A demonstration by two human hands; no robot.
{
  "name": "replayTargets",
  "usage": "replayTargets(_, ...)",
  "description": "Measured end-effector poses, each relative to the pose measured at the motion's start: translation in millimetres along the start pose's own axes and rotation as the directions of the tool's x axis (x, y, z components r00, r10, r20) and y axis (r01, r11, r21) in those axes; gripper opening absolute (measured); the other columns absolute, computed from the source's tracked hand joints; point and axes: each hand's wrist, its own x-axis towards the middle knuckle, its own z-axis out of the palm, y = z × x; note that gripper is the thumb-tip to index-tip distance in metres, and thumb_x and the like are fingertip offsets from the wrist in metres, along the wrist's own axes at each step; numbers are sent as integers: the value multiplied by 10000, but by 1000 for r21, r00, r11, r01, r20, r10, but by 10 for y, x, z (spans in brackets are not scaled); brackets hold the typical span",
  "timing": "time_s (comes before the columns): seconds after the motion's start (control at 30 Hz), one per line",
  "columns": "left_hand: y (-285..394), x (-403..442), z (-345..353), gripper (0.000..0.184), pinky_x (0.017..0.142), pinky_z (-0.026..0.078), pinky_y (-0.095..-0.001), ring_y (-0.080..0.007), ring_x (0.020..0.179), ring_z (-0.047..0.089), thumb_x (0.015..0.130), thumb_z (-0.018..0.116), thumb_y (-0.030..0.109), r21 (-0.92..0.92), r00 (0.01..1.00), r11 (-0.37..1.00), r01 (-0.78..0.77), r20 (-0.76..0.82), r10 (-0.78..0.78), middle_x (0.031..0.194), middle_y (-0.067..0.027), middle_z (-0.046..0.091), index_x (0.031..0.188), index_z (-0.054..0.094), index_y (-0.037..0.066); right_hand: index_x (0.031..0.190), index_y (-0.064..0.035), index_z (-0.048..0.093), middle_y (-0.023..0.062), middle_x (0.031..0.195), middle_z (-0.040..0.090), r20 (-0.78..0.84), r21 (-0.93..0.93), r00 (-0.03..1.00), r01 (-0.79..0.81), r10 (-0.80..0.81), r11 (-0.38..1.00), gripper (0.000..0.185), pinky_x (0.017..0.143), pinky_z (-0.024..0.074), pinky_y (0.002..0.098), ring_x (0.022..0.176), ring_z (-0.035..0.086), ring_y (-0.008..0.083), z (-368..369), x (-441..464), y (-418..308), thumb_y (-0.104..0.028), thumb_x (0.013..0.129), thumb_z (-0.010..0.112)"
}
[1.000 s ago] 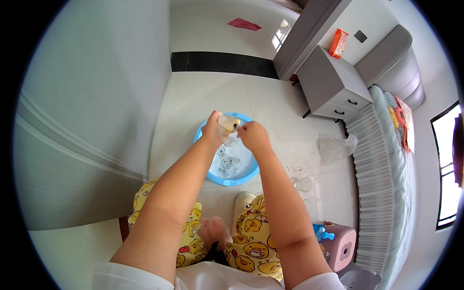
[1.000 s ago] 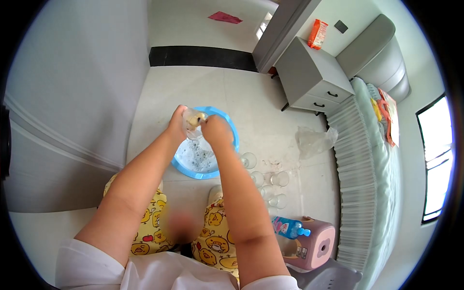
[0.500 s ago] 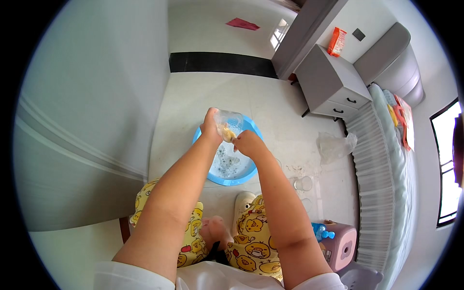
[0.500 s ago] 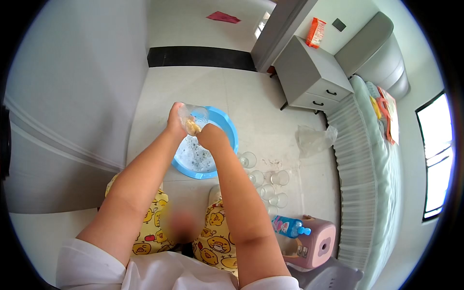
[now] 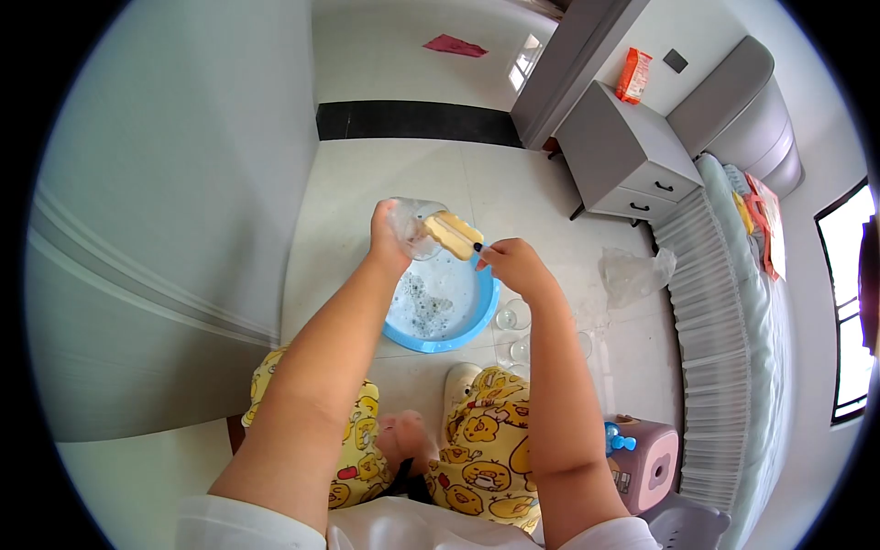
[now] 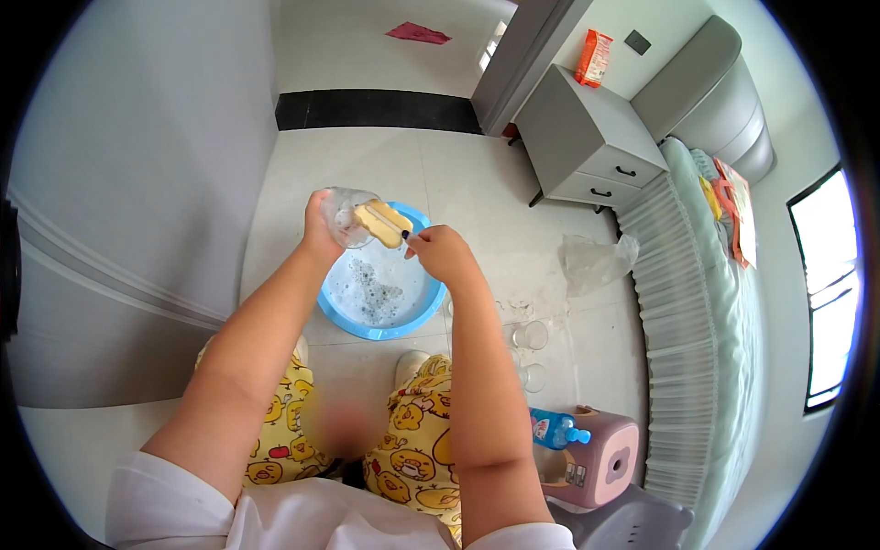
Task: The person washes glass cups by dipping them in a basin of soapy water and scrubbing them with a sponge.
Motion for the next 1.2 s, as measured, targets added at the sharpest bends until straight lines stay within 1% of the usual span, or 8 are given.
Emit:
replayTargets(0.2,52,124,-140,399,798,461,-381,-252,865,548,760,470,381,-5,998,1000,-5,-69,4,953,-108,552,1006,513,70,737,-9,646,51,572,528,-31,-9,999,-20,20,1000,248,531,389,312,548,492,147,-64,-80,-11,-216,803,528)
replayTargets(0.27,51,55,-65,358,661,445,-351,-226,730,515,750,511,373,-46,996,999,-25,-91,21,832,-88,501,951,478,78,715,-13,637,67,580,557,-71,-34,997,13,-16,999,231,536,405,330,560,532,166,41,-76,-37,-196,797,522)
replayTargets(0.33,-15,241,-235,338,669,449,-347,-219,739,522,750,520,360,-65,999,998,9,-41,-11,832,-82,510,936,494,79,765,-115,669,98,730,641,-171,-455,967,93,-189,885,159,620,485,368,687,629,231,209,-35,-69,-195,782,532)
replayTargets(0.47,-80,151,-157,285,698,460,-348,-200,782,549,747,555,313,77,999,996,32,-37,-30,847,-66,543,901,537,74,713,-50,623,139,732,621,-182,-635,938,118,-296,764,154,629,483,401,682,600,318,628,36,-97,-150,779,526)
replayTargets(0.67,-80,60,-106,417,690,480,-370,-220,834,555,696,647,243,240,984,967,-88,-129,122,909,-117,541,1001,484,9,783,-72,646,144,810,621,-134,-412,981,77,-143,908,185,683,473,416,759,582,344,641,208,33,-226,776,543)
replayTargets(0.77,-75,53,-57,586,710,475,-363,-225,886,539,676,673,238,438,951,888,-142,-189,246,993,-136,512,1122,367,12,781,-56,660,134,743,630,-178,-465,966,85,-187,881,191,651,477,391,716,605,299,344,228,288,-216,758,558)
replayTargets(0.93,-41,-97,108,662,742,474,-354,-255,915,544,675,686,226,800,866,559,-217,-108,489,1087,-154,490,1184,291,74,770,-56,670,87,658,630,43,-258,980,-176,193,950,179,609,476,328,606,605,209,-128,53,278,-199,746,566)
replayTargets(1.2,-110,-188,185,693,809,444,-386,-332,973,525,626,704,201,924,777,83,-373,262,573,1093,-206,498,1185,316,69,774,-50,660,85,610,610,-271,-104,962,-27,-2,994,193,583,459,310,576,593,186,-163,37,253,-207,777,547)
